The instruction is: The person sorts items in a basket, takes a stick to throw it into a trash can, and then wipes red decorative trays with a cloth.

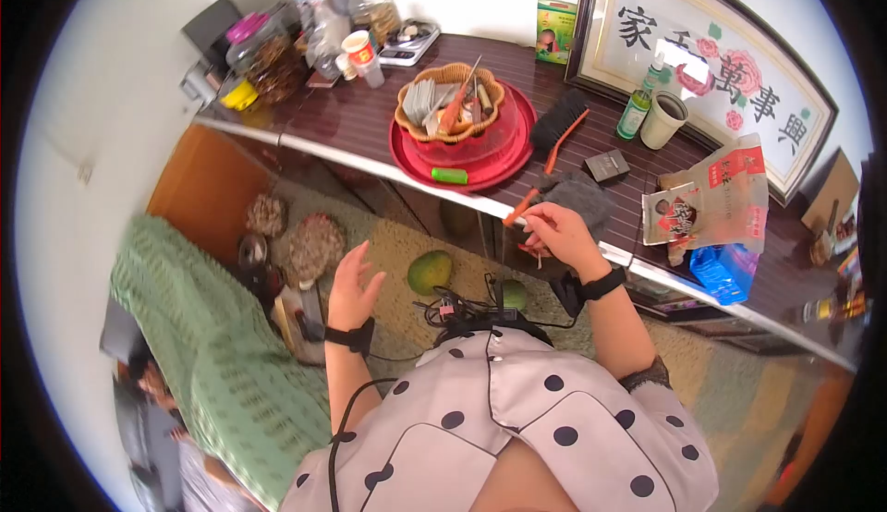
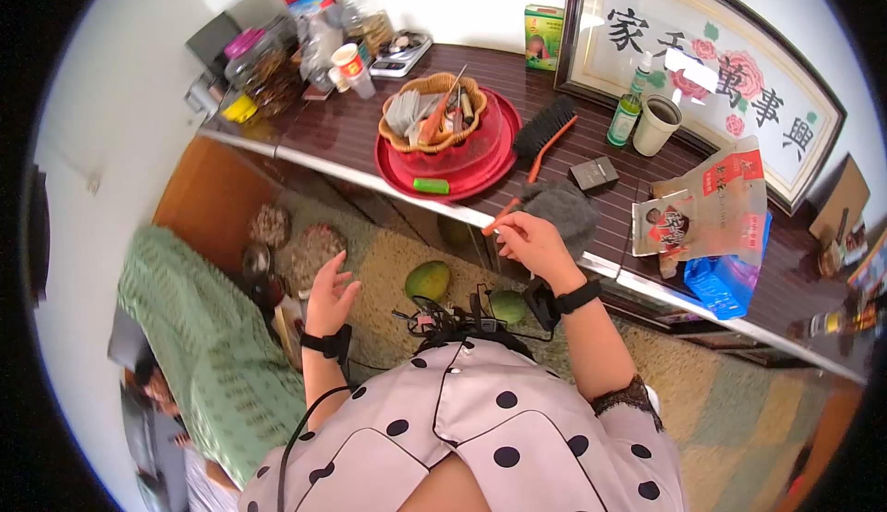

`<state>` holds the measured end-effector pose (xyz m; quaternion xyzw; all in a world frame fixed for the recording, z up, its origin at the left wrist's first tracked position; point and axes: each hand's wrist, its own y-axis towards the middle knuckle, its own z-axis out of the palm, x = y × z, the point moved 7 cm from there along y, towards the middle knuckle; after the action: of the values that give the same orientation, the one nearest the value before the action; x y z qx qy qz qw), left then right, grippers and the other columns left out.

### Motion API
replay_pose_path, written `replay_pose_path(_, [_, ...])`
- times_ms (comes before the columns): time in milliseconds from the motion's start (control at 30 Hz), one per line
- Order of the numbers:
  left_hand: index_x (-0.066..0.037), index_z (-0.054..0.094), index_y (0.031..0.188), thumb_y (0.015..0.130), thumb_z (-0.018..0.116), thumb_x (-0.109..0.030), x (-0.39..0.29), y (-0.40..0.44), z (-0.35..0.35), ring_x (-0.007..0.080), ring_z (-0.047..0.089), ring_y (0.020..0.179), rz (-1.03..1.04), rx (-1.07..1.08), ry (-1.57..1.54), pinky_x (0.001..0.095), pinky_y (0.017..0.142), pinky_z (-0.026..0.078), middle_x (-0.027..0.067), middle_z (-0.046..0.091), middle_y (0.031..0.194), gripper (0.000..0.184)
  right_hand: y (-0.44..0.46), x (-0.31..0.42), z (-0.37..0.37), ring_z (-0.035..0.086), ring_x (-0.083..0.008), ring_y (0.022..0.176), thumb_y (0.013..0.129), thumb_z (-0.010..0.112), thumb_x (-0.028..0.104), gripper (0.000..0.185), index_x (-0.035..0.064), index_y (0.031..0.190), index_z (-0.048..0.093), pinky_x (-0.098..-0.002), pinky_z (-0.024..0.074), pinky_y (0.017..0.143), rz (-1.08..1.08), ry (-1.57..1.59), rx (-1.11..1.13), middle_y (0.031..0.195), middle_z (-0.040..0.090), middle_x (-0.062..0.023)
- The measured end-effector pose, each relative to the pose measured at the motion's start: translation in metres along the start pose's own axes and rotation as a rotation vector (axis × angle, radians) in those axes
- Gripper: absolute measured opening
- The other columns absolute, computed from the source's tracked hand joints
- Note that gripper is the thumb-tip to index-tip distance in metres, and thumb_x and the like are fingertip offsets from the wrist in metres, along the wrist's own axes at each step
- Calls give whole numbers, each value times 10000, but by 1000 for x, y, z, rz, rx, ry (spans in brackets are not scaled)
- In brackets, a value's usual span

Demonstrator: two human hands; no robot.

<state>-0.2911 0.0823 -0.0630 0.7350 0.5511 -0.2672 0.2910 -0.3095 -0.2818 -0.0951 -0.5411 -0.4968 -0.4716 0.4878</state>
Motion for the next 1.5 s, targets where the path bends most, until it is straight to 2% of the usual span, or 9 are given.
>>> replay_pose_path(167, [-45,422,1403,903,643,-126,54,143,4,200,643,991,31,134,-265,309,805,539,169,527,1291,552,55,-2,24,651,-101,683,976,531,208,230,22,1095,595,-227,506,582,130,66,-201,861,661,-55])
replay_pose_path(300, [-13,296,1460,983,538,-308,70,234,51,252,639,1010,-332,294,-847,345,775,565,177,515,1308,611,83,1,31,661,-121,690,983,518,229,273,7,1129,578,-243,523,583,239,100,-316,872,656,-75])
replay_pose_path(600, [5,367,1418,912,625,-337,67,334,108,180,628,719,-350,224,-666,298,490,563,135,600,1065,663,162,2,27,673,-198,679,994,494,246,459,-10,1359,383,-304,567,596,268,198,-351,909,629,-149])
replay_pose_path(667, [14,355,1420,908,627,-302,62,335,107,184,637,736,-284,194,-609,308,493,571,146,606,1078,660,182,-4,23,677,-226,680,997,494,275,592,33,1459,215,-316,576,593,298,178,-330,921,627,-165])
replay_pose_path(767, [-11,338,1438,896,619,-211,60,336,106,200,653,832,-211,167,-533,328,515,591,158,606,1146,641,199,-12,24,672,-240,648,991,493,241,606,32,1470,187,-332,572,560,309,228,-368,925,627,-191])
replay_pose_path(867, [-160,382,1447,909,580,-203,63,335,112,109,603,705,-241,198,-574,272,508,547,62,605,1052,575,210,-14,30,678,-249,653,990,477,220,581,71,1464,177,-342,576,551,301,220,-301,941,625,-197])
replay_pose_path(1333, [-146,482,1386,823,676,-173,66,330,113,142,640,828,-294,155,-553,281,632,546,63,657,1059,596,220,-8,28,695,-241,739,965,480,111,519,82,1428,248,-325,600,565,119,210,-390,1094,603,-170])
replay_pose_path(1433, [-116,461,1406,869,651,-155,71,342,115,83,590,764,-58,94,-519,240,654,502,35,638,1006,571,220,0,27,693,-229,749,965,472,103,507,79,1424,257,-324,607,586,48,232,-401,1102,601,-161])
replay_pose_path(1500, [-88,455,1405,863,655,-138,68,347,107,101,603,907,23,28,-424,242,767,497,55,646,1089,580,219,10,28,692,-222,746,964,469,97,504,78,1422,259,-322,610,594,22,246,-403,1104,600,-158])
